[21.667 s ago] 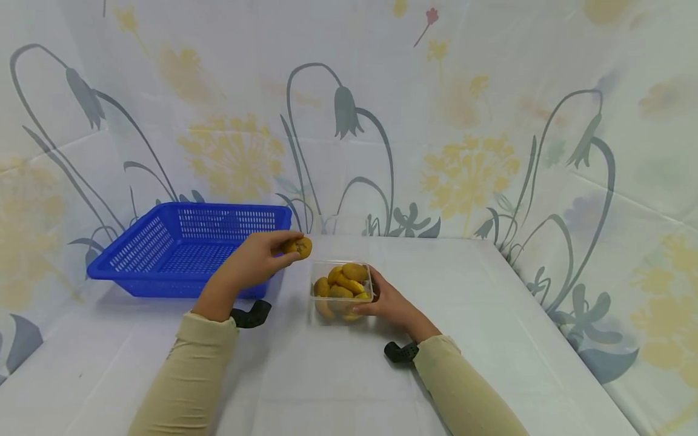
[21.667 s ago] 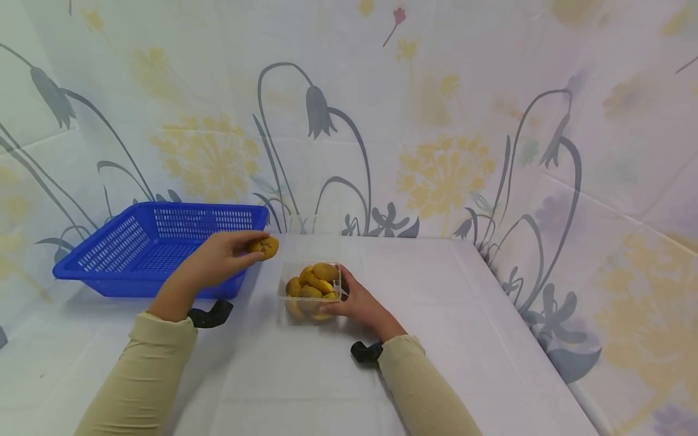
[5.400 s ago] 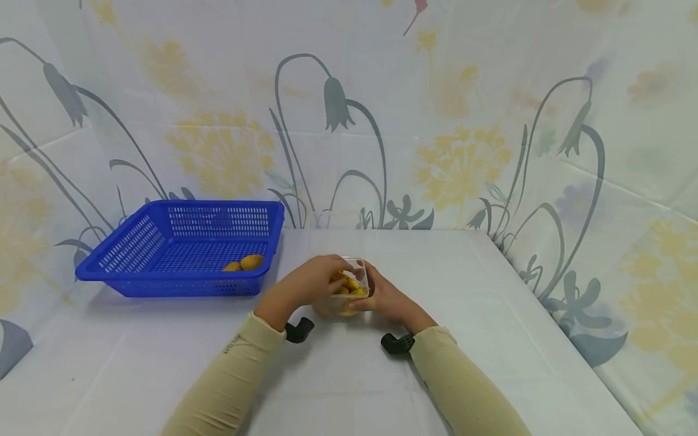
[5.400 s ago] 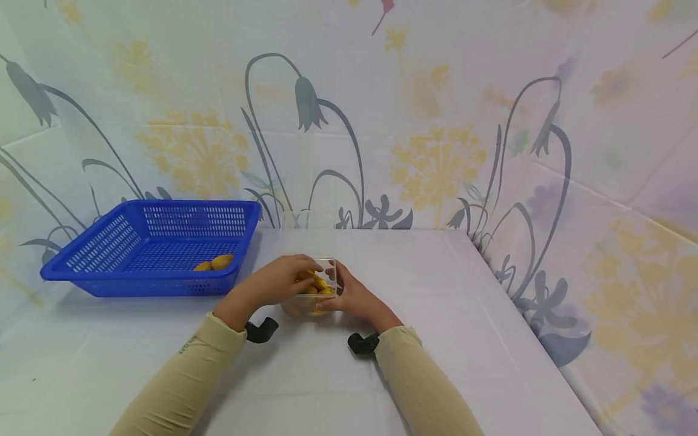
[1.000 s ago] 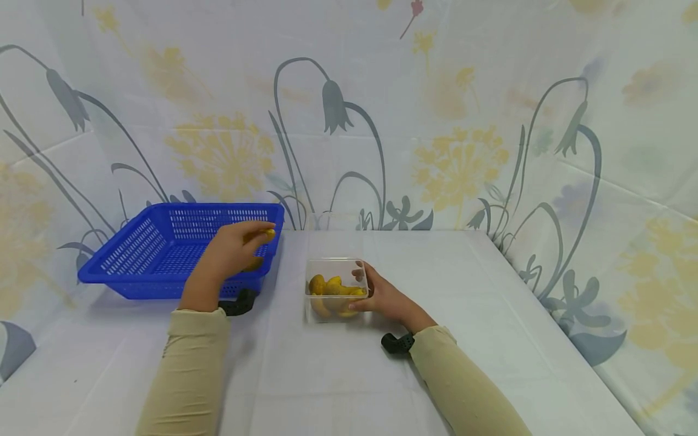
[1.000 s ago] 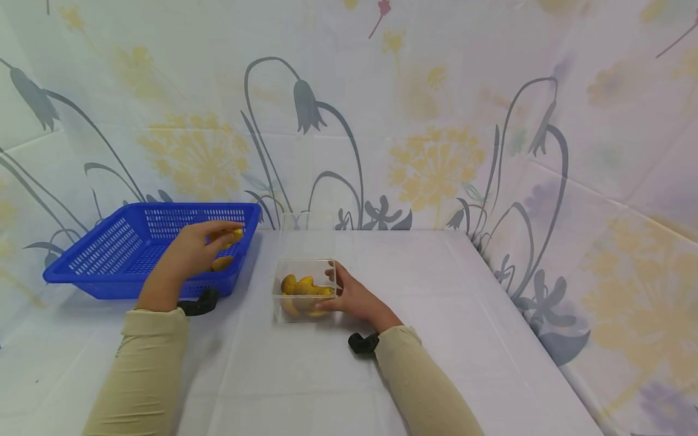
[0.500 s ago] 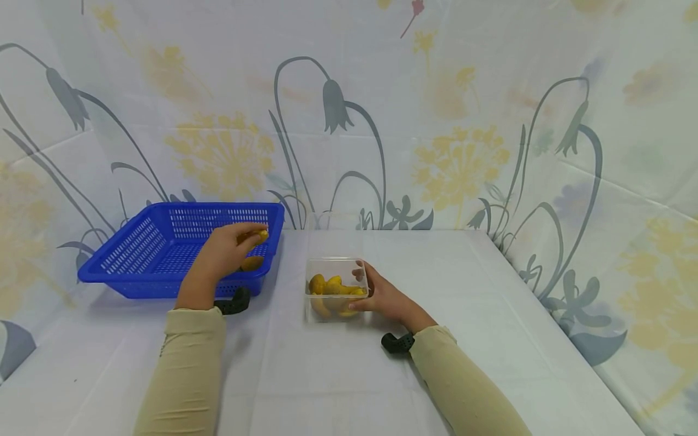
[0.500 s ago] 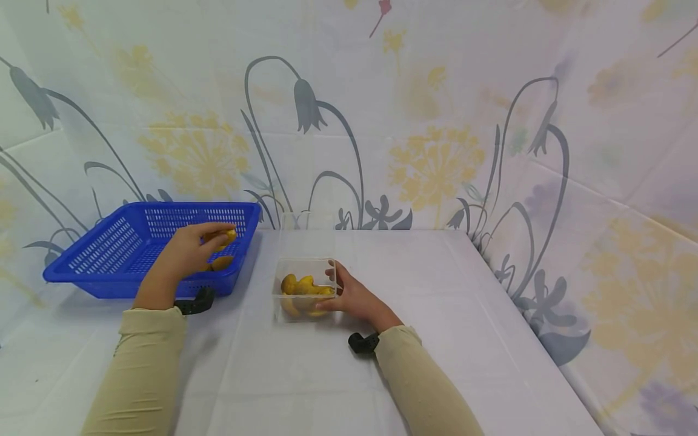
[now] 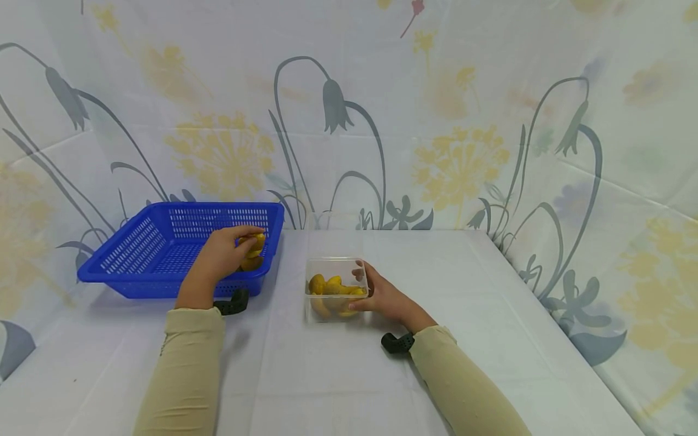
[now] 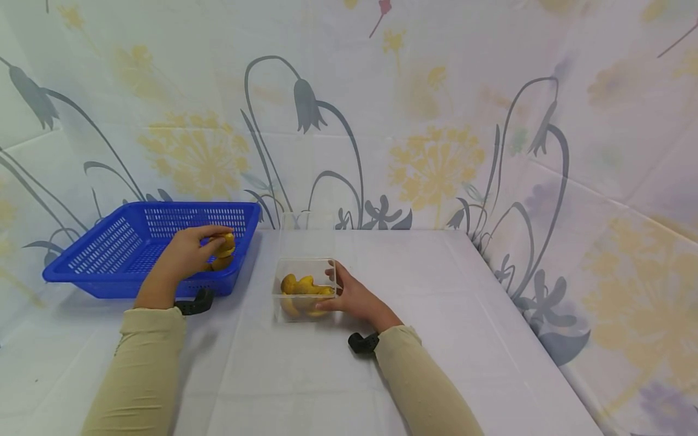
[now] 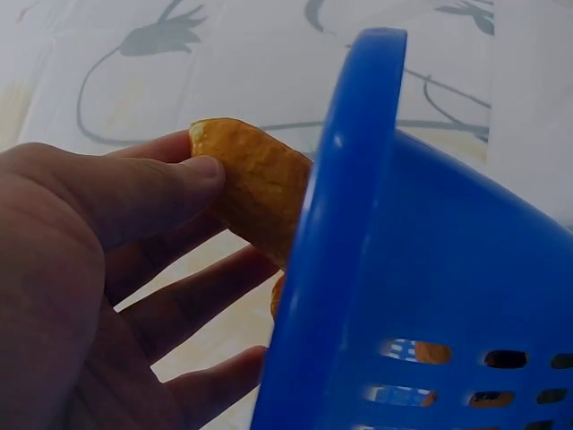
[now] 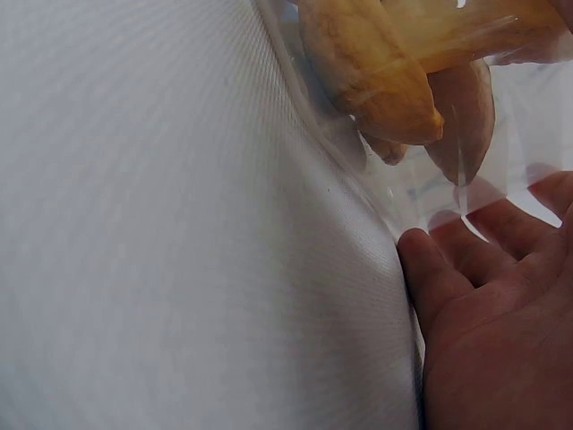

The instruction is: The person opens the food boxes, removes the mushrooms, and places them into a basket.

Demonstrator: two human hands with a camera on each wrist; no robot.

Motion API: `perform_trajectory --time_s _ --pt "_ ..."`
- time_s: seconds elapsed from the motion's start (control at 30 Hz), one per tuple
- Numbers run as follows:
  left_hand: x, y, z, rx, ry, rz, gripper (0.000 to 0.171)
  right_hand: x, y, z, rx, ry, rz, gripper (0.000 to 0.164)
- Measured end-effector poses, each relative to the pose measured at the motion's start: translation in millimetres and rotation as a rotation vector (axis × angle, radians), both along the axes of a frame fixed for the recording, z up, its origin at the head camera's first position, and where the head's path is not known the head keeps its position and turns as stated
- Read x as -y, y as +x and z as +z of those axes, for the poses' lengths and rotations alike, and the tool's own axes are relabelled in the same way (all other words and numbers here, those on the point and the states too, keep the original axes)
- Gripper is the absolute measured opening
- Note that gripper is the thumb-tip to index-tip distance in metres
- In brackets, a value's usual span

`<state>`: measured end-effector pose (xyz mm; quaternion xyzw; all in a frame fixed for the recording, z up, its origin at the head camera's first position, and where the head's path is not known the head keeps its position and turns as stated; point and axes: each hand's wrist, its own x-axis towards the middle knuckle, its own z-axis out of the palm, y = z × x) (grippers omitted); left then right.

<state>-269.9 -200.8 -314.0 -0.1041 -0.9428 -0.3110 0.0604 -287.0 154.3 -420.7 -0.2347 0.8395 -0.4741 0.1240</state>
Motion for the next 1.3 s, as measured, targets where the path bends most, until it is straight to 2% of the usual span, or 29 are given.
perform_trajectory --time_s 0.53,0.6,0.8,0.87,0.93,1.1,1.17,1.3 --pt "6 -0.3 -4.5 -0.007 0.015 0.075 0.038 0 -0.7 -0.2 0.036 -0.005 0.005 0.108" --pt "6 -0.8 -5.2 -0.006 0.016 0.079 0.038 1 1.9 4.1 0.041 0.002 0.012 0.108" --pt "7 -3.0 -7.9 -0.005 0.003 0.089 0.038 3 20.8 30.3 0.039 0.005 0.026 0.104" --pt "8 -3.5 -8.7 -0.004 -0.002 0.093 0.037 4 23.3 33.1 0.031 0.008 0.025 0.104" --pt "8 -3.8 -9.6 -0.002 -0.009 0.095 0.037 4 22.5 32.2 0.028 0.004 0.023 0.103" --pt "8 -4.5 -12.4 0.008 -0.041 0.087 0.035 2 7.9 13.4 0.032 0.000 0.016 0.105" --pt "9 -5.0 -13.2 0.022 -0.045 0.084 0.034 1 2.1 5.2 0.025 0.001 0.009 0.106" --pt "9 -5.8 -13.9 0.059 -0.050 0.083 0.034 0 -1.7 -0.9 0.011 0.003 -0.003 0.105"
